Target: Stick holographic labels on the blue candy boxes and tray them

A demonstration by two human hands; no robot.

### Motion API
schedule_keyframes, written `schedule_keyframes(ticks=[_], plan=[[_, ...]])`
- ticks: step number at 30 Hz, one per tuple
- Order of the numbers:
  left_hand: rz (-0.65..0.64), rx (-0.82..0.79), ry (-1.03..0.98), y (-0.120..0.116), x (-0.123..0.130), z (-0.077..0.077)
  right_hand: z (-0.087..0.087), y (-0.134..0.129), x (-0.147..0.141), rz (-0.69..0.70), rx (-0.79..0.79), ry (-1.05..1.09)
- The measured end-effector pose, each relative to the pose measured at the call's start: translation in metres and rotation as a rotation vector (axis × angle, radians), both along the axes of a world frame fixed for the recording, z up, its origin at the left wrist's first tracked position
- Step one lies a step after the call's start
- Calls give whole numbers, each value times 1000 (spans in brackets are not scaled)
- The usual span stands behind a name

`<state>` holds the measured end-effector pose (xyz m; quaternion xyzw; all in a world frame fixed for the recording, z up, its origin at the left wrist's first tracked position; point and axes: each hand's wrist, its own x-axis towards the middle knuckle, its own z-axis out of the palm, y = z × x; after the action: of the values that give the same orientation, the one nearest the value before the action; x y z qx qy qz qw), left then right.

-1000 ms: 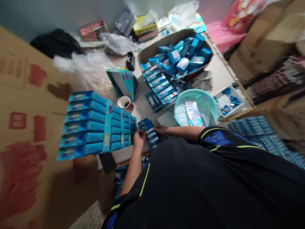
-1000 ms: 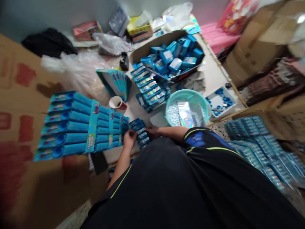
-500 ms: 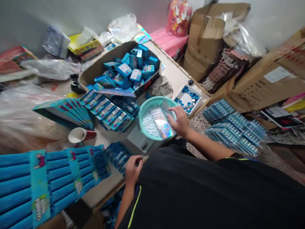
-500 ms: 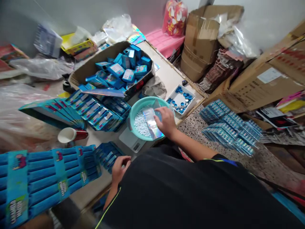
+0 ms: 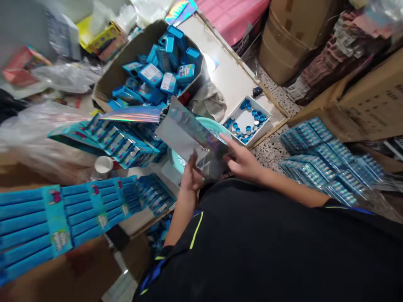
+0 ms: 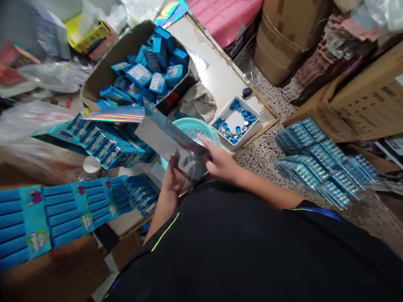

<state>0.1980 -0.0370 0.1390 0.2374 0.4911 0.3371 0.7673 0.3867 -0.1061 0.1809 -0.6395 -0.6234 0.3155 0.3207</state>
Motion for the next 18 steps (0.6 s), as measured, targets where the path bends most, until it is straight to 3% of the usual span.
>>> schedule_keyframes(ticks=[4,7,9,13,16,18], plan=[[-86,73,-202,2,39,27,20,1,-3,128,56,-294],[87,88,-152,3,53,36,25,5,-14,209,105,-356],[139,56,-157,5,55,41,30,9,-14,146,140,-328],[14,133,-165,9,40,52,40,13,-10,-185,127,-169],[-76,299,29,13,10,57,44,10,-15,-178,87,9],[2,504,280,15,-18,59,46,5,-20,-179,92,13]])
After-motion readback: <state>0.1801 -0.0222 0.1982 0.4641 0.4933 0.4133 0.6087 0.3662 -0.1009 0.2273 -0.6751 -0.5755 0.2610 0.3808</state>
